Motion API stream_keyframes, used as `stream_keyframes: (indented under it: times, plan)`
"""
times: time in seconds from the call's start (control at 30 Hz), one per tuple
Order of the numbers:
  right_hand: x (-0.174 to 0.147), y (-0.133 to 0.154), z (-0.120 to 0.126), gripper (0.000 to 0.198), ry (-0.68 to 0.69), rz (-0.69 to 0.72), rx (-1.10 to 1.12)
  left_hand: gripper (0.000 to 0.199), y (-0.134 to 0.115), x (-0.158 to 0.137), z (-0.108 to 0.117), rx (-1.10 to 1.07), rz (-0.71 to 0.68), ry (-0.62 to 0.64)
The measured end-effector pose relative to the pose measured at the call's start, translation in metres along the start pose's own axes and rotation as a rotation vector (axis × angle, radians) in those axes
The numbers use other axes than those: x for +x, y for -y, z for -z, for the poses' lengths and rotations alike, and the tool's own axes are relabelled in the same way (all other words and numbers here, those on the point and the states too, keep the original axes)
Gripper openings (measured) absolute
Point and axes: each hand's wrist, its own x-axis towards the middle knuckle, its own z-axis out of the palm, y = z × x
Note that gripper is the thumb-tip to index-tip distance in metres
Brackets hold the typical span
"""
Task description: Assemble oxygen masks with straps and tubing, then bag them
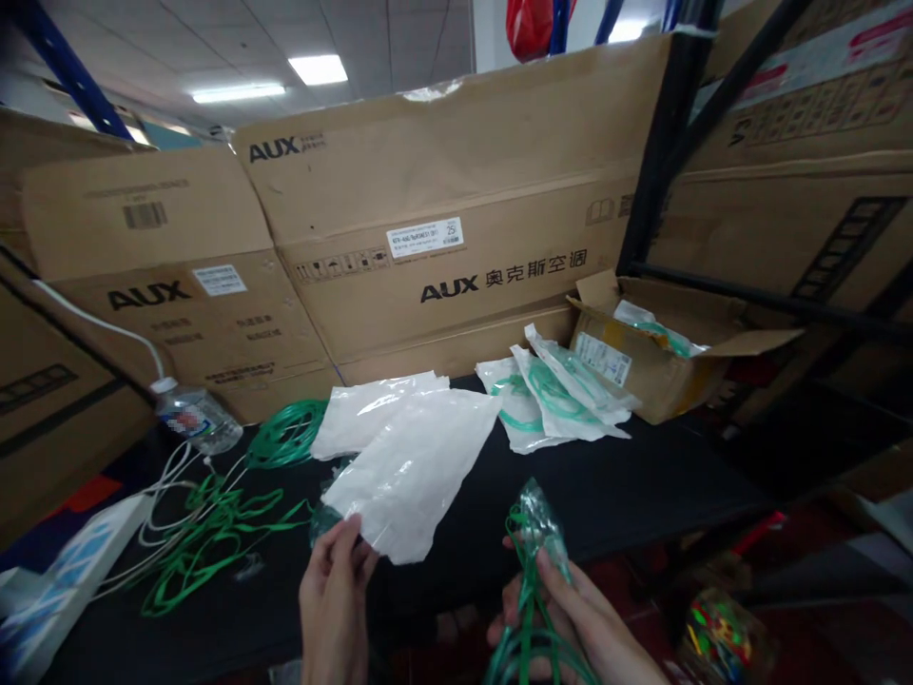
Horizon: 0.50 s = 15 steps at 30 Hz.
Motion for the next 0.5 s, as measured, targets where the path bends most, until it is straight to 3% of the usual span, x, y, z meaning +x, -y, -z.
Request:
stream_keyframes:
  times: [0.1,0.2,0.27,0.3,0.4,0.5]
  plan:
    - [-0.001,-0.008,0.007,0.072,-0.025,-0.009,0.007,0.033,0.024,-0.018,0.006,-0.04,0.033,0.003]
    - [0.001,-0.01,0.01,0.073,-0.046,-0.016,-0.008,0.046,0.029,-0.033,0.018,0.107,0.099,0.264]
    - [0.001,-0.008,0.01,0.073,-0.056,-0.018,-0.019,0.046,0.019,-0.037,0.03,0.356,0.027,0.435]
    - [0.001,-0.007,0.009,0.072,-0.059,-0.019,-0.025,0.044,0.01,-0.037,0.035,0.489,-0.09,0.478]
    - [0.001,-0.004,0.006,0.069,-0.053,-0.032,-0.047,0.023,-0.025,-0.031,0.037,0.747,-0.657,0.558]
    - [0.004,-0.005,0.002,0.064,-0.038,-0.083,-0.065,0.013,-0.049,-0.026,0.01,0.848,-1.004,0.564]
